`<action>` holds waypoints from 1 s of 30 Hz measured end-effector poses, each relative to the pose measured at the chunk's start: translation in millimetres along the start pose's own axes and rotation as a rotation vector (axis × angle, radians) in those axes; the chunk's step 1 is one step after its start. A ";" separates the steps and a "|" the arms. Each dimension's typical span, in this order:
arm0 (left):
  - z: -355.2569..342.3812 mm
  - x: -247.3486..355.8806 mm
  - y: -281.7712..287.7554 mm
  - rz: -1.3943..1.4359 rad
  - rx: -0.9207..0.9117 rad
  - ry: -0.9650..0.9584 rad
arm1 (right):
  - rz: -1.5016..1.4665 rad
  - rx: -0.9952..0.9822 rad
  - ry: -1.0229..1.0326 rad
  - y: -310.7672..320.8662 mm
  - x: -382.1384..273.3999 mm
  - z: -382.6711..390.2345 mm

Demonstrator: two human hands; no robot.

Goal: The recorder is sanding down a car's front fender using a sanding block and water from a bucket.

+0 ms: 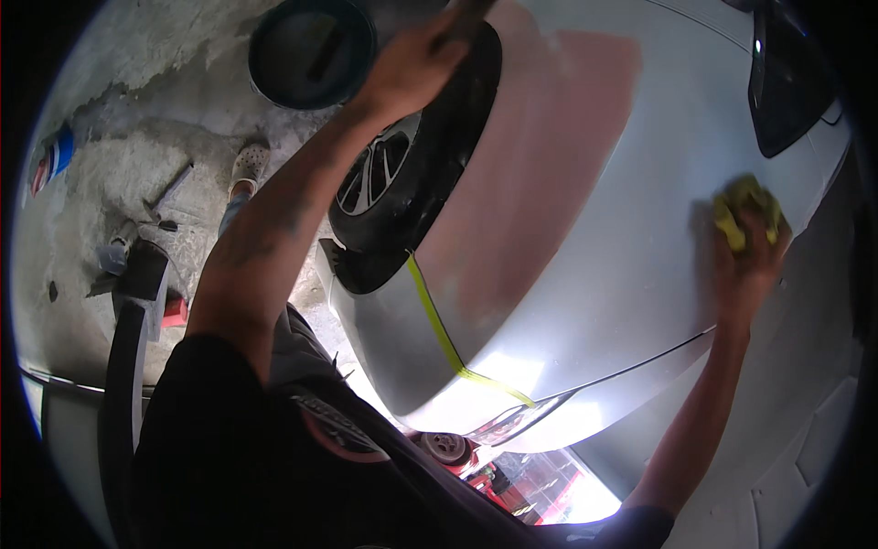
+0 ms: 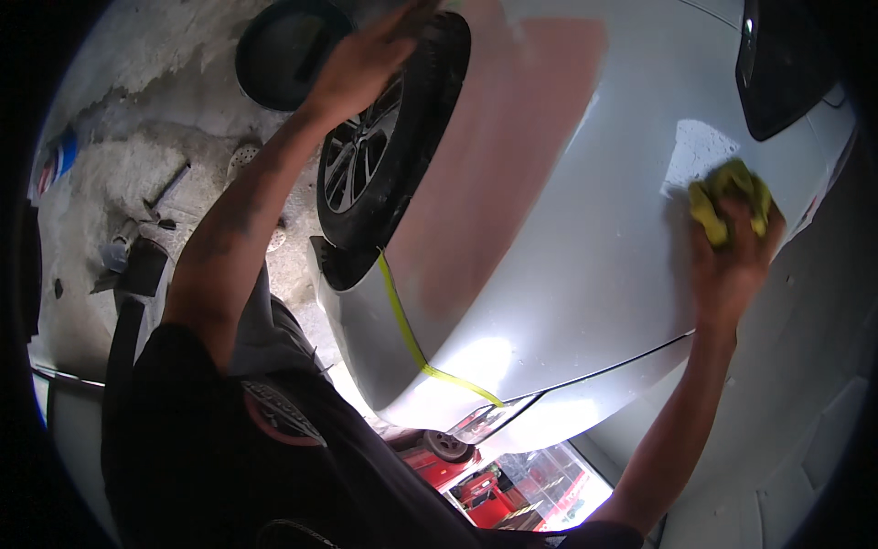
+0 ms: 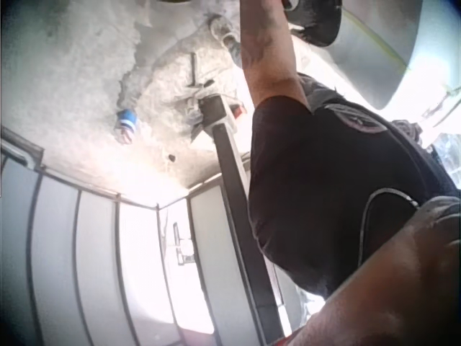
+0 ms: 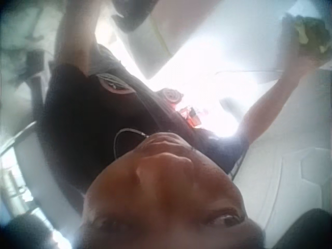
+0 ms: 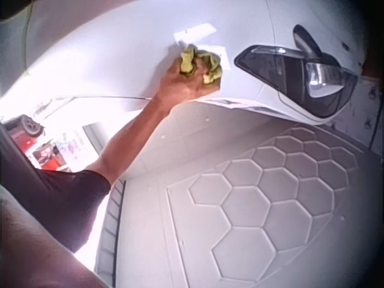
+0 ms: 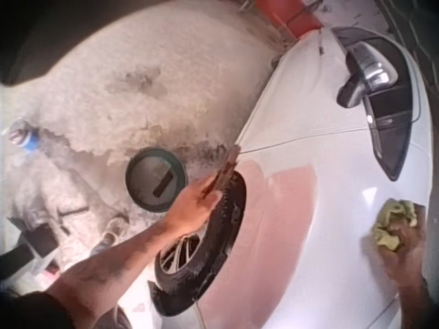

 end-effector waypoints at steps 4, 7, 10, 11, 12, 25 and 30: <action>98.3 -53.3 59.1 0.237 0.062 0.365 | -0.034 0.059 0.182 -80.6 -59.5 -101.2; 159.3 -93.5 77.5 0.190 -0.026 0.616 | 0.038 0.024 0.109 -140.2 -93.1 -161.5; 198.9 -111.4 81.4 0.221 -0.024 0.746 | 0.208 -0.296 -0.104 -173.5 -120.3 -167.7; 201.3 -115.7 81.8 0.225 -0.024 0.749 | 0.230 -0.301 0.005 -181.2 -131.0 -160.8; 199.3 -117.4 81.5 0.183 -0.029 0.683 | 0.256 -0.305 0.112 -186.2 -139.0 -153.4; 179.4 -62.0 98.3 0.153 -0.083 0.527 | -0.261 -0.680 0.469 -86.5 -285.5 117.4; 214.5 -11.5 72.5 0.314 0.027 0.377 | -0.861 -0.646 0.167 -54.5 -273.5 129.1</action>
Point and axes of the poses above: each hand's wrist, its own z-axis away from the middle knuckle, its own y-axis out of the back of the hand, x = y × z, the point moved 5 cm from there along -z, towards the middle knuckle, and after that the axes turned 3 degrees about x, right-handed, at the moved point
